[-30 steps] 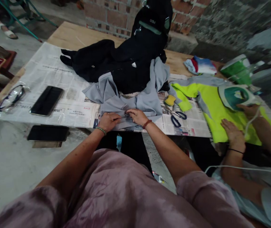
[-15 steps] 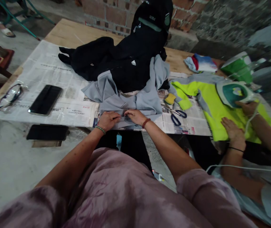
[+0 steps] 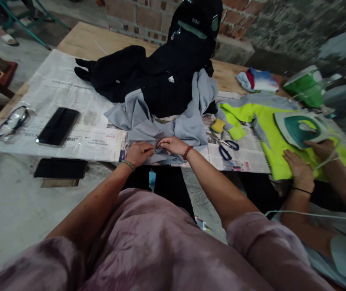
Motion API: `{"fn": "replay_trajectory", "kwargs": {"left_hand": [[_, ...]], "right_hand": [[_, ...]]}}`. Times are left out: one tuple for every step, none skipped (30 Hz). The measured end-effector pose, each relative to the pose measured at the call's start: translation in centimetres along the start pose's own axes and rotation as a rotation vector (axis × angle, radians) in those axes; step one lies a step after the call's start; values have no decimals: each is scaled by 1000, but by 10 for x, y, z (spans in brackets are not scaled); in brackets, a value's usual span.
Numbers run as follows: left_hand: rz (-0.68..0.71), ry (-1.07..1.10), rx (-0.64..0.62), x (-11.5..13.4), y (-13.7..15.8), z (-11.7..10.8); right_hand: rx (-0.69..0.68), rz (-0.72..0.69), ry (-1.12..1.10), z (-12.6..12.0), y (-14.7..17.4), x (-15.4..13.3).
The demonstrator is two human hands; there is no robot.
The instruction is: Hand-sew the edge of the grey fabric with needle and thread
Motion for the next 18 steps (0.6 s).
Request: {"fn": "replay_trajectory", "kwargs": {"left_hand": [[5, 6, 1, 0, 0, 0], [10, 11, -1, 0, 0, 0], [13, 16, -2, 0, 0, 0], [15, 20, -3, 0, 0, 0], [16, 24, -2, -1, 0, 0], [17, 29, -1, -1, 0, 1], [19, 32, 0, -2, 0, 1], [18, 35, 2, -3, 0, 2], [16, 37, 2, -3, 0, 2], [12, 38, 1, -4, 1, 3], [10, 37, -2, -5, 1, 4], [7, 36, -5, -5, 1, 4], [4, 34, -9, -5, 0, 4], [2, 32, -16, -5, 0, 5], [-2, 31, -22, -5, 0, 4], [-10, 32, -27, -5, 0, 4], [-19, 36, -29, -4, 0, 4], [-27, 41, -29, -4, 0, 3]], "right_hand": [[-3, 0, -46, 0, -1, 0], [-3, 2, -93, 1, -2, -1], [3, 7, -139, 2, -3, -1], [15, 14, -184, 2, -4, -2], [31, 24, -226, 3, -4, -3], [50, 33, -266, 4, -4, -3], [66, 41, -304, 4, -4, -4], [77, 45, -339, 5, -4, -5], [81, 47, -370, 6, -3, -6], [81, 49, -396, 7, -3, -7], [77, 52, -418, 7, -2, -8], [74, 56, -435, 7, -2, -9], [71, 64, -450, 8, -1, -10], [69, 72, -463, 8, -1, -10], [65, 78, -475, 8, -1, -9], [60, 82, -487, 8, 0, -9], [55, 84, -502, 8, -1, -8], [51, 85, -518, 8, -1, -7]]}}
Point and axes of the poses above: each hand's wrist, its own y-axis away from the middle knuckle, its own z-axis out of the palm, x = y × z, the point moved 4 cm from there along -y, towards the middle knuckle, and after that the axes turned 4 degrees about -y, right-handed, at the moved point
